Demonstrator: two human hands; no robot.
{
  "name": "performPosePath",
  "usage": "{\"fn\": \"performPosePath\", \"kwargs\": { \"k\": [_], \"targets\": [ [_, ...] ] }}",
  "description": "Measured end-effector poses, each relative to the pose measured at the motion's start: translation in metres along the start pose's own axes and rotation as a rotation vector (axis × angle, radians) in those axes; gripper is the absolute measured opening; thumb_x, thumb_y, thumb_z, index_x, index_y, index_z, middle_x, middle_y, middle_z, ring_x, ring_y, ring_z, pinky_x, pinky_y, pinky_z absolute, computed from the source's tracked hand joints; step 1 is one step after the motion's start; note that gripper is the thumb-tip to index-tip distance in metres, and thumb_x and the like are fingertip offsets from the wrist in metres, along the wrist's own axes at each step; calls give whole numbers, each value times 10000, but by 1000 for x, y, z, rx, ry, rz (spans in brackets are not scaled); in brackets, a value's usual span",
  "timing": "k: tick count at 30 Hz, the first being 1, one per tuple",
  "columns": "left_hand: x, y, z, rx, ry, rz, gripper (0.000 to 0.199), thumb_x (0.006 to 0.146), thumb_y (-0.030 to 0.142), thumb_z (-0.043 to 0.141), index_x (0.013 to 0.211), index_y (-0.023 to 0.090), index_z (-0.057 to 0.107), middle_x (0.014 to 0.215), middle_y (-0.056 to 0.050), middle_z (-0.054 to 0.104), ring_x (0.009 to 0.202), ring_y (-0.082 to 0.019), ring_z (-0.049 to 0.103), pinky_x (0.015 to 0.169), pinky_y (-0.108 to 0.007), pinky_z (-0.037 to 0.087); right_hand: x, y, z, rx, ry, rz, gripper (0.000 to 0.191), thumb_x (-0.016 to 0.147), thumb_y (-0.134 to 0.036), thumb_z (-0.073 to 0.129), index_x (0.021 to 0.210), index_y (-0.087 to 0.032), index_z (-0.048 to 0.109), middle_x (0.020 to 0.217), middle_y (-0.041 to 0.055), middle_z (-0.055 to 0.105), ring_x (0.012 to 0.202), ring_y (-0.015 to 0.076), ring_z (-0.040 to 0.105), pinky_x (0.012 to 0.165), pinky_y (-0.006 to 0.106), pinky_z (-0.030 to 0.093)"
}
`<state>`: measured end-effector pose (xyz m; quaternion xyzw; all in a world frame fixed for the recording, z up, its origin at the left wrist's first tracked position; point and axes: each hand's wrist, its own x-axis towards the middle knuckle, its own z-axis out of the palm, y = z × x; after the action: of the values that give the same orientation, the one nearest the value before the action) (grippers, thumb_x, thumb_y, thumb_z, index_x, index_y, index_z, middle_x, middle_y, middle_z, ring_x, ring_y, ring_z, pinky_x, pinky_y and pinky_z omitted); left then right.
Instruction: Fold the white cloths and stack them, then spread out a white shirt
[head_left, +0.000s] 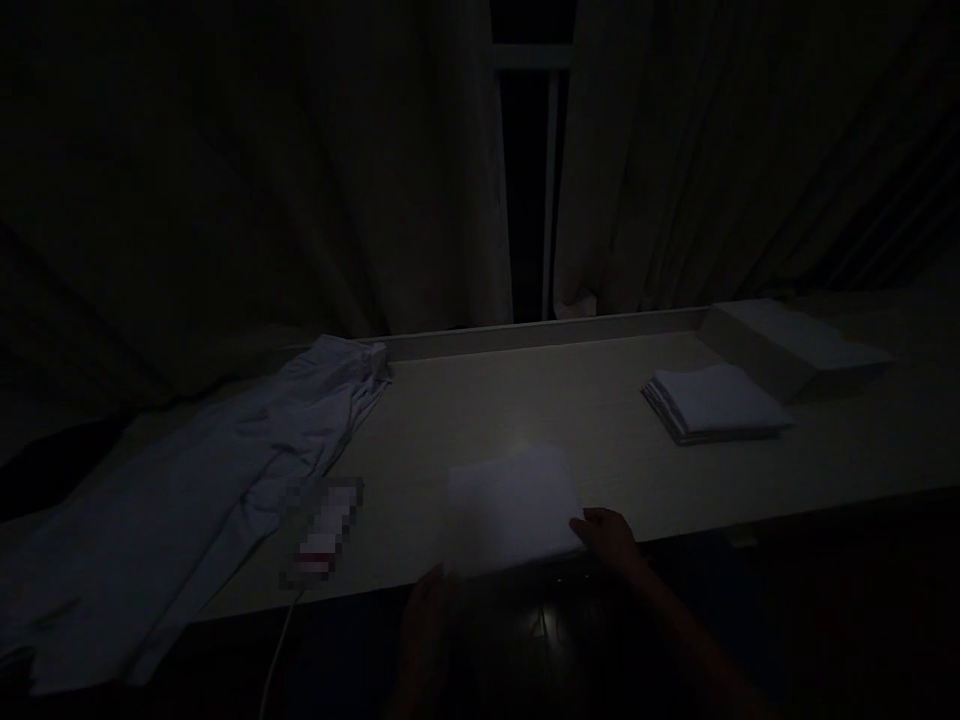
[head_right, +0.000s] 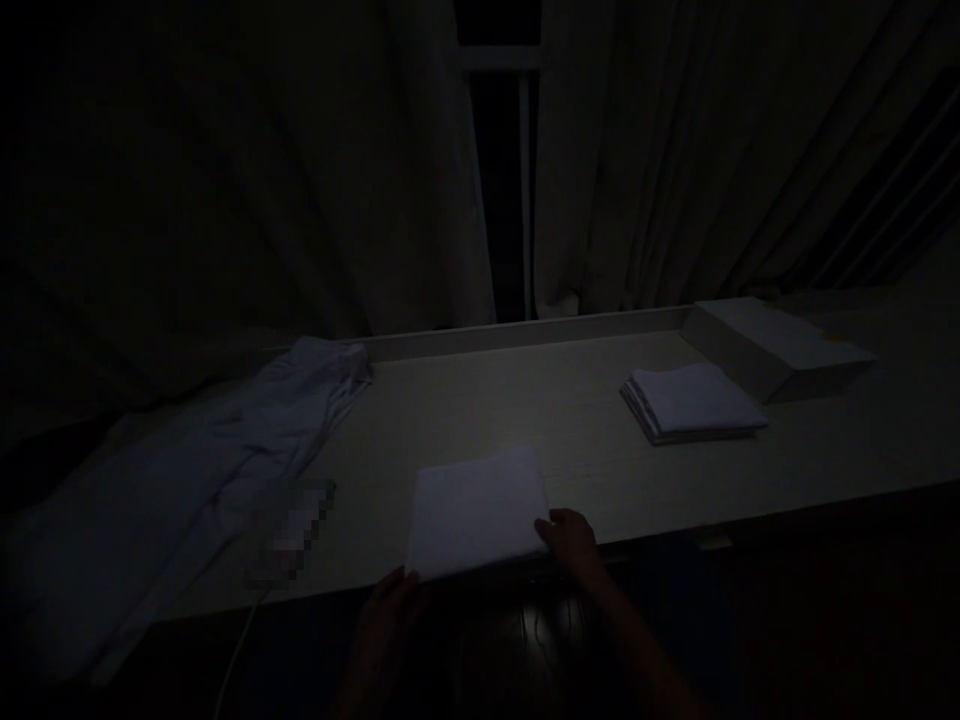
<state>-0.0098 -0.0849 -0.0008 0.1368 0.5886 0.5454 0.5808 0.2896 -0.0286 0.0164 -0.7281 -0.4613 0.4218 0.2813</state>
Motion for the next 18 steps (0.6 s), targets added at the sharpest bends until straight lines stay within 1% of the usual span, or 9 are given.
{"fn": "performPosePath", "kwargs": {
  "k": [2, 3, 6, 8, 10, 12, 15, 17, 18],
  "targets": [
    [-1, 1, -2, 6, 35, -14, 395, 701, 197, 719, 1067, 195, 572, 972, -61, 690, 833, -190, 695, 792, -367, 570, -9, -2, -5, 103, -77, 0, 414, 723, -467, 614, 914, -118, 731, 934, 115, 738, 892, 264, 679, 741, 304, 487],
    [-1, 1, -4, 19, 25, -13, 412, 707, 208, 714, 1092, 202, 564, 992, -62, 688, 856, -195, 695, 812, -383, 571, -14, -2, -7, 156, -108, -3, 400, 720, -466, 610, 886, -123, 734, 897, 102, 741, 864, 259, 680, 723, 301, 484],
    [-3, 2, -9, 87, -68, 23, 427, 709, 302, 720, 1102, 211, 583, 1095, -75, 674, 973, -235, 677, 873, -432, 566, -27, 1, -16, 248, -137, 12, 353, 706, -446, 603, 802, -133, 732, 799, 70, 732, 783, 237, 670, 681, 294, 470],
    [-2, 4, -9, 146, -128, 31, 413, 707, 394, 719, 1061, 204, 621, 1179, -93, 647, 1060, -271, 646, 898, -452, 561, -34, 7, -22, 257, -110, 50, 323, 688, -444, 607, 727, -142, 716, 748, 61, 717, 746, 227, 653, 655, 291, 459],
    [0, 8, -3, 243, -171, 27, 427, 713, 483, 700, 1022, 193, 649, 1232, -113, 621, 1109, -304, 621, 896, -476, 563, -38, 15, -29, 270, -64, 82, 310, 662, -449, 623, 688, -150, 697, 749, 68, 709, 760, 229, 640, 657, 292, 456],
    [1, 13, 7, 389, -216, 70, 450, 697, 543, 699, 973, 189, 668, 1200, -133, 636, 1125, -338, 607, 887, -517, 559, -41, 22, -35, 298, -19, 101, 311, 634, -450, 641, 715, -155, 696, 793, 76, 710, 808, 239, 634, 691, 300, 462],
    [-3, 22, 21, 578, -280, 214, 476, 521, 534, 824, 849, 216, 694, 1083, -137, 680, 1183, -394, 554, 970, -592, 484, -45, 31, -43, 326, 23, 117, 322, 635, -453, 631, 762, -165, 694, 832, 79, 702, 851, 251, 631, 737, 320, 472],
    [-12, 29, 27, 632, -329, 289, 508, 430, 507, 867, 840, 252, 711, 1129, -119, 673, 1240, -404, 503, 1048, -599, 409, -48, 36, -49, 324, 90, 93, 296, 662, -448, 606, 767, -184, 690, 858, 80, 696, 866, 253, 631, 753, 333, 482],
    [-19, 33, 29, 654, -358, 322, 519, 441, 516, 860, 878, 273, 720, 1196, -101, 651, 1268, -393, 480, 1082, -586, 375, -49, 38, -53, 295, 143, 47, 277, 675, -439, 597, 765, -193, 688, 867, 82, 694, 864, 252, 632, 751, 338, 488]
  ]
}}
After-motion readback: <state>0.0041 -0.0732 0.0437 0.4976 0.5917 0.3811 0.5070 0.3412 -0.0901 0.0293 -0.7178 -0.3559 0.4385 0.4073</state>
